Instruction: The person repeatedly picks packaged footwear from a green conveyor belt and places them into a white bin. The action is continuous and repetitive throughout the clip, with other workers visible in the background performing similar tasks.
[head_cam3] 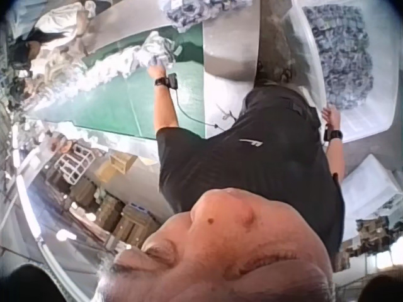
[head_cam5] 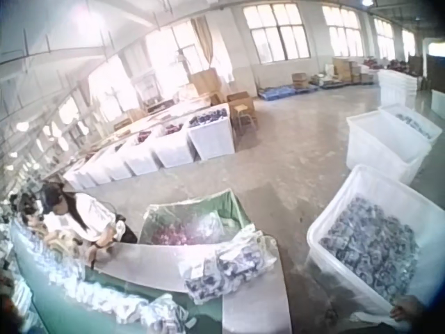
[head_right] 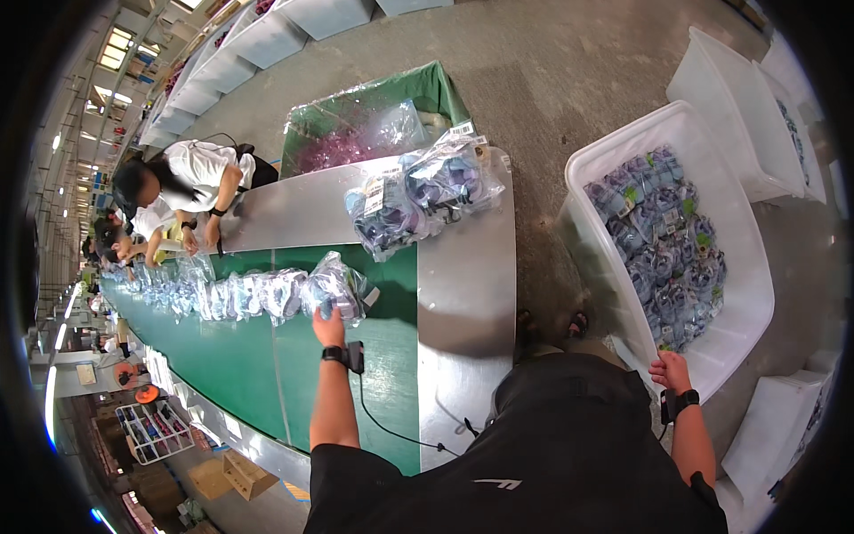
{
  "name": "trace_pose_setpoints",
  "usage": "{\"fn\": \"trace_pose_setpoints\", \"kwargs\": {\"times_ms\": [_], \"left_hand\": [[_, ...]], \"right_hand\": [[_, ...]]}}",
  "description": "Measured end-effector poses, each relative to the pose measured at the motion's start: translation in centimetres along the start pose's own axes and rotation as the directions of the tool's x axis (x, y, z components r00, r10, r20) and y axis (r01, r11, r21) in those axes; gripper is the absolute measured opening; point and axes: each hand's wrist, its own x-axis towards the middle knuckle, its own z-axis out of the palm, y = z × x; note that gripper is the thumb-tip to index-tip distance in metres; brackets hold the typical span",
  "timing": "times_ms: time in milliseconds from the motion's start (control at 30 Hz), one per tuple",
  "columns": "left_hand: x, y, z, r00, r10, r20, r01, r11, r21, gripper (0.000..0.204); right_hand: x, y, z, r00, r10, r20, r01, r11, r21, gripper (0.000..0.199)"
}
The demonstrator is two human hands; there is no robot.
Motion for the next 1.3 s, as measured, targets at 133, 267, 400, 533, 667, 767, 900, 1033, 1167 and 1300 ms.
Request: {"fn": "trace_pose_setpoints", "kwargs": {"times_ms": [133,267,400,533,667,767,900,1033,1167,1300], "left_hand": [[4.6,-4.0,0.6,0.956,-0.292,0.03,0.292,0.936,-0.197,0.065],[5.4,-1.1,-0.3,0.772,-0.472,0.426,0.621,0.704,-0.345,0.065],[2.4,-4.0,1.5,0.806,-0.278,0.522,0.549,0.679,-0.487,0.055],[-4.7,-0.8,2.1,0.944,-0.185,0.272,0.319,0.713,-0.624,0.077],[-13.7,6.8,-0.7,0.991,0.033,0.131,0.074,0.677,-0.732,0.08],[-20.4,4.9,-0.4,0.984,0.146,0.099,-0.057,0.797,-0.601,0.064],[-24.7,2.1,-0.6,0.85,-0.208,0.484,0.527,0.346,-0.776,0.052],[-22.9,9.1,-4.5,0.751,-0.312,0.581,0.658,0.294,-0.693,0.068],[-22.2,9.8,-2.3,0.835,-0.259,0.486,0.545,0.51,-0.665,0.085],[-21.7,12.6,-2.5,0.771,-0.163,0.616,0.634,0.286,-0.718,0.08]], "right_hand": [[-3.8,-3.2,3.0,1.0,-0.001,0.014,0.004,0.981,-0.195,0.029],[-6.0,-4.3,4.0,0.998,-0.055,-0.013,0.05,0.963,-0.264,0.03],[-4.9,-5.7,5.0,0.998,-0.052,0.032,0.06,0.944,-0.326,0.031],[-3.5,-6.5,5.6,0.996,-0.042,0.076,0.066,0.937,-0.342,0.032],[-3.9,-7.5,6.1,0.991,-0.089,0.104,0.12,0.931,-0.346,0.034],[-3.0,-8.6,7.8,0.985,-0.103,0.136,0.148,0.911,-0.385,0.034],[-2.0,-8.5,8.3,0.982,-0.078,0.174,0.142,0.91,-0.39,0.034],[-1.0,-7.4,7.9,0.979,-0.071,0.19,0.144,0.906,-0.398,0.035],[0.2,-6.6,7.1,0.974,-0.072,0.213,0.151,0.912,-0.38,0.034],[0.1,-6.5,6.7,0.957,-0.152,0.248,0.223,0.93,-0.292,0.032]]}}
